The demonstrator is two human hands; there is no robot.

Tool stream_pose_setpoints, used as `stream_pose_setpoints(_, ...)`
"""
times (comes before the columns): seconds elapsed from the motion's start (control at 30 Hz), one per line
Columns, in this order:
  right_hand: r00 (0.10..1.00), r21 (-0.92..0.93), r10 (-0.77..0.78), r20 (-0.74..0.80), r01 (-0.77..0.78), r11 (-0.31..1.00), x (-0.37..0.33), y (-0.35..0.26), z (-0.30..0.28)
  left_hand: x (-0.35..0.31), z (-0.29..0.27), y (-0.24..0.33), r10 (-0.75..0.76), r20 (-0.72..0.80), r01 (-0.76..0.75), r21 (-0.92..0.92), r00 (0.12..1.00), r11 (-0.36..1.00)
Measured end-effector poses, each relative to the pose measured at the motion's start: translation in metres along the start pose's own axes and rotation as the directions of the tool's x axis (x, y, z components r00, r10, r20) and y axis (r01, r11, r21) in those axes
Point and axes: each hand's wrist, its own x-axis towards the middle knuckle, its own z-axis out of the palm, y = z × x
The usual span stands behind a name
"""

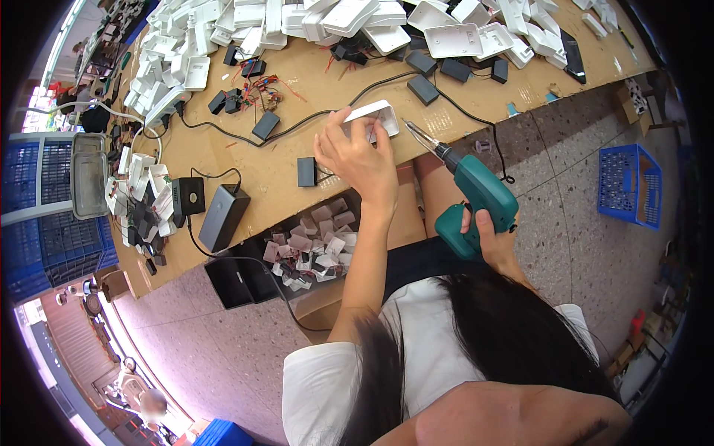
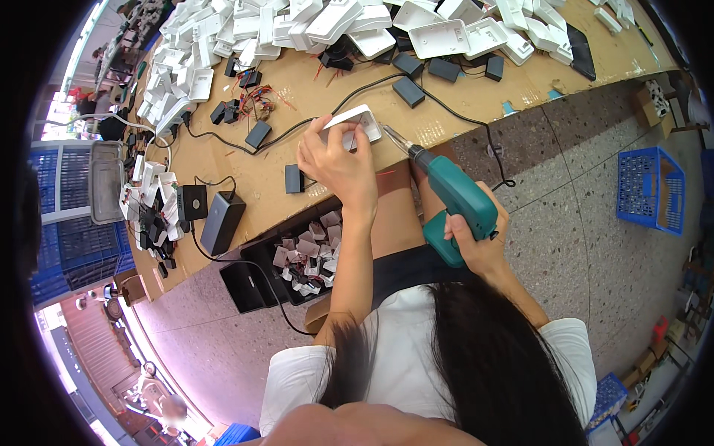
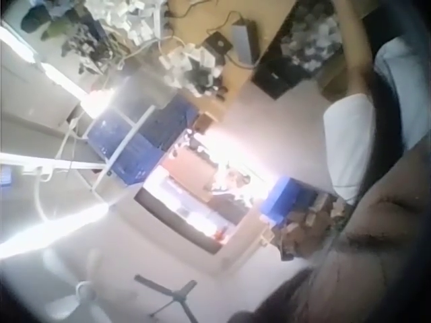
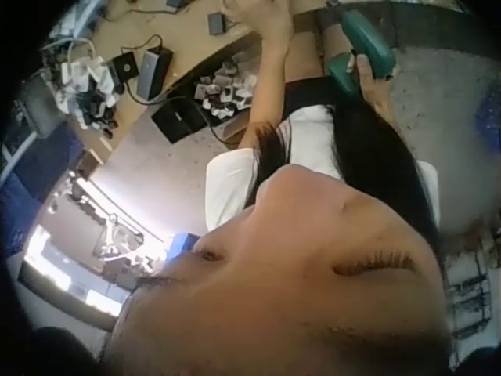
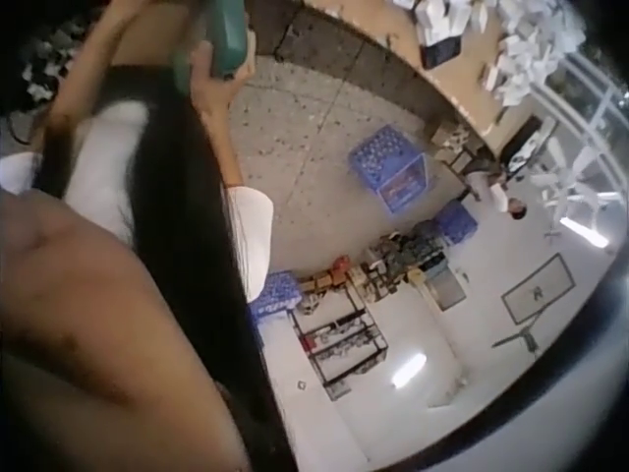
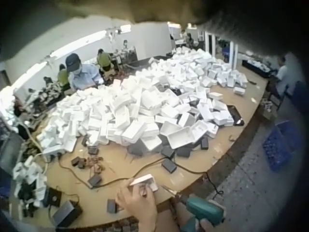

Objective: Assembling small white plastic components using a glue gun at a manual workstation.

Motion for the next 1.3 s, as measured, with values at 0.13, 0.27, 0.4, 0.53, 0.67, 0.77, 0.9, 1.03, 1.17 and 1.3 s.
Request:
stream_pose_setpoints(0.13,1.0,0.005,0.016,-0.009,-0.016,1.0,-0.005,-0.004,-0.008,-0.001,-0.011,0.0,0.015,0.027,-0.014,-0.026,1.0,1.0)
stream_pose_setpoints(0.27,1.0,0.033,0.014,-0.015,-0.014,0.999,-0.008,-0.006,-0.014,-0.013,-0.04,-0.011,0.203,0.076,-0.186,-0.182,0.976,0.966)
stream_pose_setpoints(0.4,0.999,0.023,0.024,-0.029,-0.023,0.999,-0.011,-0.006,-0.017,-0.031,-0.051,-0.03,0.507,0.239,-0.492,-0.125,0.828,0.862)
stream_pose_setpoints(0.53,0.999,-0.005,0.037,-0.02,-0.037,0.999,-0.01,-0.007,-0.015,-0.036,-0.04,-0.043,0.561,0.232,-0.558,-0.084,0.795,0.826)
stream_pose_setpoints(0.67,0.999,0.014,0.031,-0.01,-0.031,0.999,-0.01,-0.01,-0.011,-0.038,-0.039,-0.034,0.441,0.154,-0.424,-0.135,0.884,0.896)
stream_pose_setpoints(0.77,1.0,0.023,0.022,0.003,-0.022,0.999,-0.008,-0.01,-0.006,-0.033,-0.036,-0.02,0.206,0.066,-0.193,-0.169,0.976,0.967)
stream_pose_setpoints(0.9,0.999,-0.023,0.013,0.035,-0.012,1.0,-0.002,-0.008,0.002,-0.021,-0.022,-0.005,0.082,-0.024,-0.083,-0.057,0.996,0.995)
stream_pose_setpoints(1.03,1.0,-0.098,0.002,0.008,-0.002,0.995,0.006,-0.007,0.011,-0.013,-0.01,0.0,0.063,0.0,-0.063,-0.066,0.998,0.996)
stream_pose_setpoints(1.17,0.996,-0.225,-0.047,0.069,0.061,0.972,0.015,-0.006,0.015,-0.012,-0.007,-0.001,0.026,-0.006,-0.026,-0.046,1.0,0.999)
stream_pose_setpoints(1.3,0.991,-0.356,-0.092,0.096,0.12,0.927,0.023,-0.005,0.021,-0.011,-0.006,0.0,0.004,-0.011,-0.004,-0.032,1.0,0.999)
